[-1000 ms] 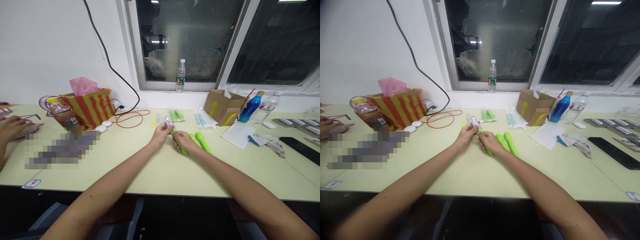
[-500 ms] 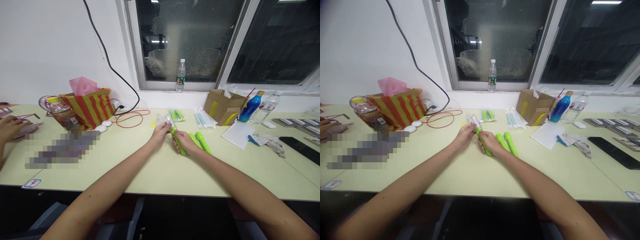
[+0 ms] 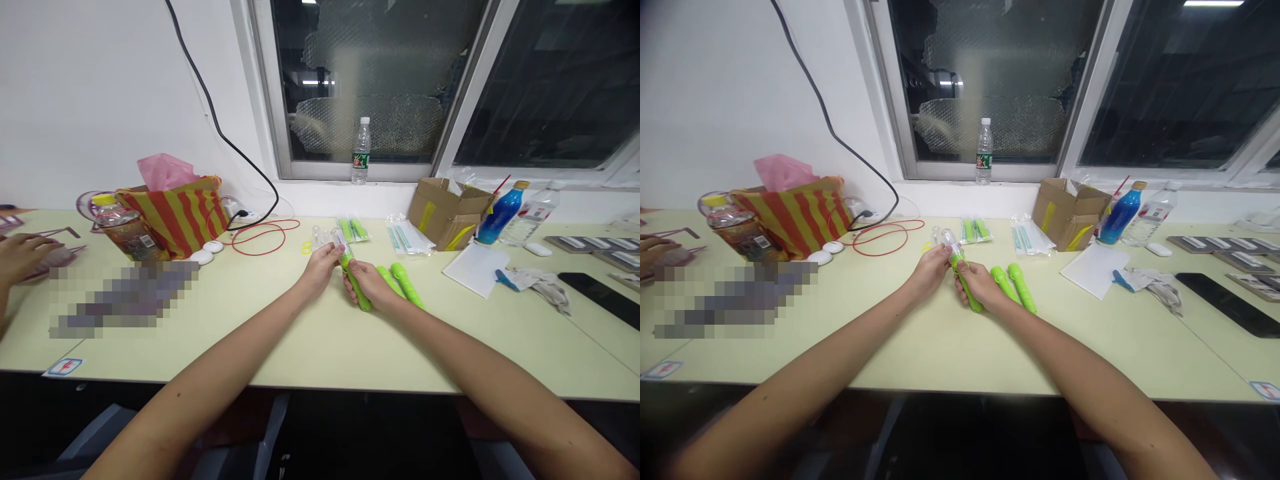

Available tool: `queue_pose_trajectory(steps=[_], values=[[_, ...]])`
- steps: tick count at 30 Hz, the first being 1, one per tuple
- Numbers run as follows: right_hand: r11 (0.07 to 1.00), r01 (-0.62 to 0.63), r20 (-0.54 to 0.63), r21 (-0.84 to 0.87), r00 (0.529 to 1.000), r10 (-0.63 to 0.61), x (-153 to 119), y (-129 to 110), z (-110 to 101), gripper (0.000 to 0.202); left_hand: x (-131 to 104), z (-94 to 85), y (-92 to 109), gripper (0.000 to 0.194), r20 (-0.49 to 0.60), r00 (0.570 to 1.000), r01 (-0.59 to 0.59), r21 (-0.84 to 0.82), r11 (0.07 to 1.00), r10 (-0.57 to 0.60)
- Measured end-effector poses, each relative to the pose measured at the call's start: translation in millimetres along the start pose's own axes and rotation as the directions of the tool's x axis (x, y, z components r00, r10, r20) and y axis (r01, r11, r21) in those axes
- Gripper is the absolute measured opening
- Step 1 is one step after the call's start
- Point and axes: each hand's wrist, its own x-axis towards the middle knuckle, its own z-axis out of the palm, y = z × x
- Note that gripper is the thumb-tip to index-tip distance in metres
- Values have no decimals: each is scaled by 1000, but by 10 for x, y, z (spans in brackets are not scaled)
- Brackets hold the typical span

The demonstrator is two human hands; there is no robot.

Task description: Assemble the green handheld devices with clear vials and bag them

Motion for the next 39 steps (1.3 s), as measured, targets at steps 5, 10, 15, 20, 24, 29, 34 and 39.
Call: queue_pose_trajectory(steps=[5,10,15,20,24,29,34,39], values=[[1000,7,21,15,1000,-7,-16,4,17,57,15,-30,-64,42,-37,999,-2,73,997,5],[999,9,-16,46,1000,-8,-11,-17,8,57,-1,-5,-3,44,6,1000,11,-89,996,-10],[999,-5,-18,50,1000,6,-13,-16,25,57,-17,25,23,35,33,999,26,-65,998,-23],[999,26,-4,44,1000,-26,-1,35,25,55,18,-17,-43,37,-13,1000,-15,34,999,15],[997,27,14,79,999,-29,13,49,5,55,32,-31,-43,40,-22,999,-30,-9,999,30],[989,6,48,151,999,-13,10,43,-1,56,22,-18,-8,43,-14,1000,-10,-138,990,8],[988,-2,29,154,1000,-2,12,37,10,54,8,4,-10,37,-17,1000,-14,-39,999,13],[992,46,28,116,998,-49,16,47,18,47,-8,41,-30,38,-68,995,-68,76,995,73]])
